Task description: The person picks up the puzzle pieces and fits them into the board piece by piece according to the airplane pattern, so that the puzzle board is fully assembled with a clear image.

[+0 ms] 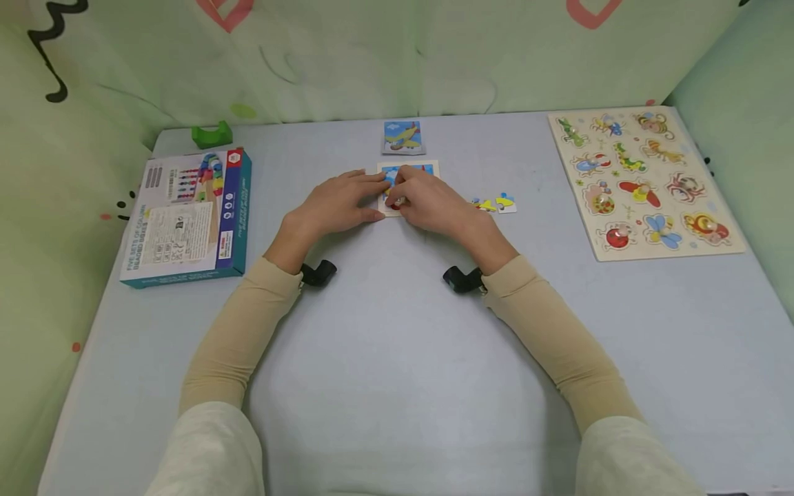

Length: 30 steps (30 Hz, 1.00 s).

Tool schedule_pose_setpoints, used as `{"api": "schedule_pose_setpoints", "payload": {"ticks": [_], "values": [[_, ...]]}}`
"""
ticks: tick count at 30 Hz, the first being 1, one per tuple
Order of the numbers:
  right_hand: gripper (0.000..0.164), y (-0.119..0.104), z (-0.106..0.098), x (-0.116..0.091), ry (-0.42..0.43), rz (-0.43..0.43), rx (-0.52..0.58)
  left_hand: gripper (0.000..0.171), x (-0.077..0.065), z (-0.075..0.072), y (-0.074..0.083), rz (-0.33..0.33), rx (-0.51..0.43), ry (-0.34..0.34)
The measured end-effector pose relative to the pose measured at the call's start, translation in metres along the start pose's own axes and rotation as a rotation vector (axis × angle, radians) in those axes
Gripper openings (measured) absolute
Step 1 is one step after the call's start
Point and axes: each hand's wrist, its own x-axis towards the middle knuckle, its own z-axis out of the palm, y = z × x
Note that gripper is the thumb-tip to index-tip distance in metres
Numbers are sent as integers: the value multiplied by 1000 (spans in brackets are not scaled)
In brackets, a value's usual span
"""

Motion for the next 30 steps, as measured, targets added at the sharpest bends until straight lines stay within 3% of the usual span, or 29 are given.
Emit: {"api": "schedule_pose_setpoints", "payload": {"ticks": [9, 15, 30], "values": [[33, 4, -9, -12, -29, 43, -45, 62, 1, 0, 2, -27, -7, -5], [32, 15, -19, -26, -19, 61, -2, 59, 2, 1, 4, -32, 4, 2], [34, 65, -48, -84, 47, 227, 17, 54, 1, 4, 4, -4, 32, 3]]}}
